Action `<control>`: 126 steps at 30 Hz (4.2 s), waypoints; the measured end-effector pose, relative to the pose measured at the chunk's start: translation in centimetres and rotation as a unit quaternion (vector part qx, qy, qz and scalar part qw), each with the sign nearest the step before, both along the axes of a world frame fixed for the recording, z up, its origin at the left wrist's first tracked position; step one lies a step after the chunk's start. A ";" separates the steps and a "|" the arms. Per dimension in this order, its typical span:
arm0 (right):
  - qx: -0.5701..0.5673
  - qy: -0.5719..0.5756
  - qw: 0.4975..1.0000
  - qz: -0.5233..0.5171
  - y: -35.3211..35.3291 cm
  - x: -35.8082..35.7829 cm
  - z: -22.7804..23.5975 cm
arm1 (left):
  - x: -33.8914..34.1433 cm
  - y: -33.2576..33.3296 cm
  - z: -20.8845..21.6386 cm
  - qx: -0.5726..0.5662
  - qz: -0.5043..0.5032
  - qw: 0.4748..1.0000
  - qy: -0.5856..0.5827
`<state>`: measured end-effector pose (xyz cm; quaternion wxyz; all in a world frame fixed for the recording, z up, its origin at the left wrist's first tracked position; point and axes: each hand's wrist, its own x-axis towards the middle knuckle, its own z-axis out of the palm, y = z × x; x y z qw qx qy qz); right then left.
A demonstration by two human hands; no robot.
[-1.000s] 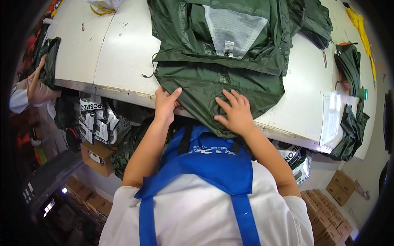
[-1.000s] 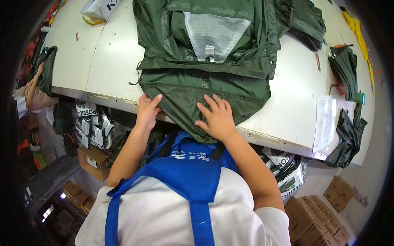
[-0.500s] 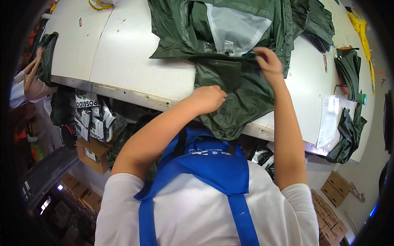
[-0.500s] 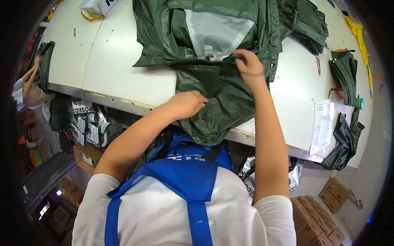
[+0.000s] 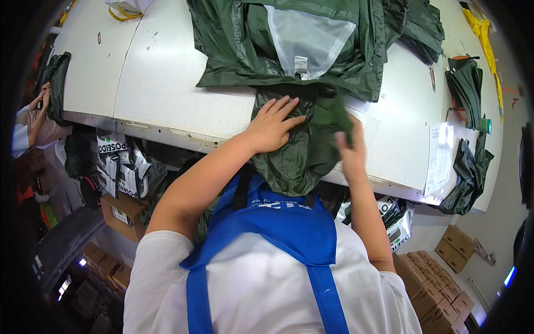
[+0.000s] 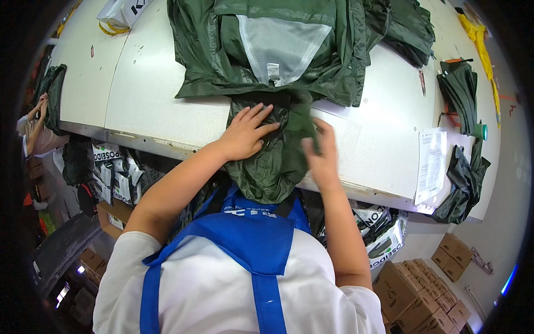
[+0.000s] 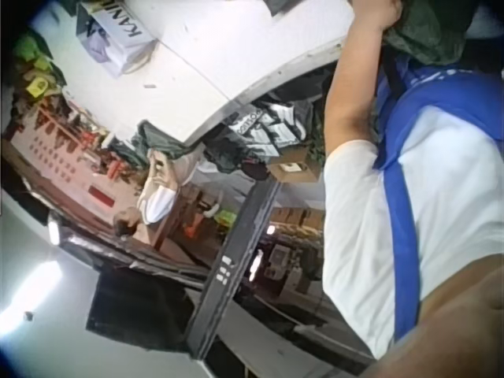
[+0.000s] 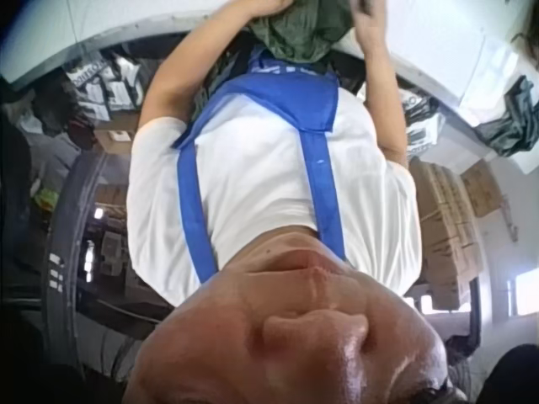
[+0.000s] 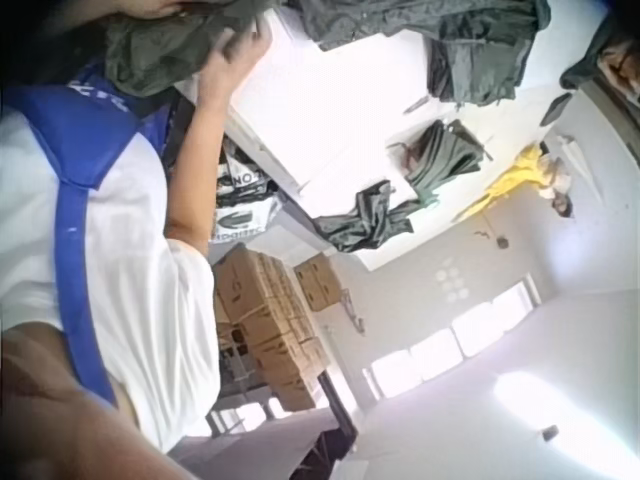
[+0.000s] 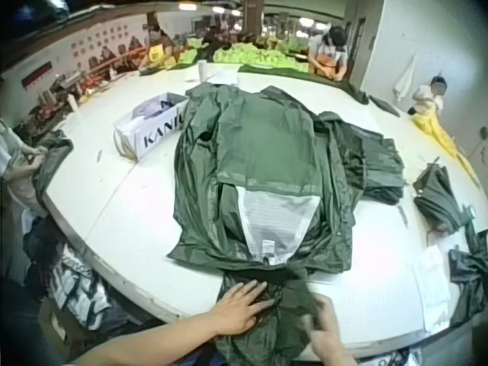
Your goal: The person labels a stack of folded green jackets with a marker, writing on the attached tags. They then unfold one jacket to inspect the interior and tags before refolding it.
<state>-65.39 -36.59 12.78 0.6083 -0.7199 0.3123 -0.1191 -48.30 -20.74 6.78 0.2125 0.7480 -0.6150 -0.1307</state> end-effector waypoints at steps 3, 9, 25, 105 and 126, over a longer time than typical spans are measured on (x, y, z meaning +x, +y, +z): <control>-0.423 0.073 0.861 0.272 1.5 3.8 0.1 | 1.5 0.4 -0.7 -0.018 0.060 0.938 0.342; -0.507 0.129 0.787 0.327 1.2 5.3 -3.3 | 2.2 -0.3 1.9 -0.151 0.171 0.916 0.331; -0.242 0.124 0.945 0.183 1.5 1.3 -4.2 | 3.4 1.9 -3.9 0.066 -0.059 0.996 0.008; -0.574 0.077 0.783 0.228 -3.9 9.5 3.2 | 10.7 -0.7 8.1 0.031 0.027 0.992 -0.120; -0.398 0.069 0.908 0.116 -5.5 9.5 -5.3 | 3.5 -5.4 0.2 -0.139 0.063 0.975 -0.161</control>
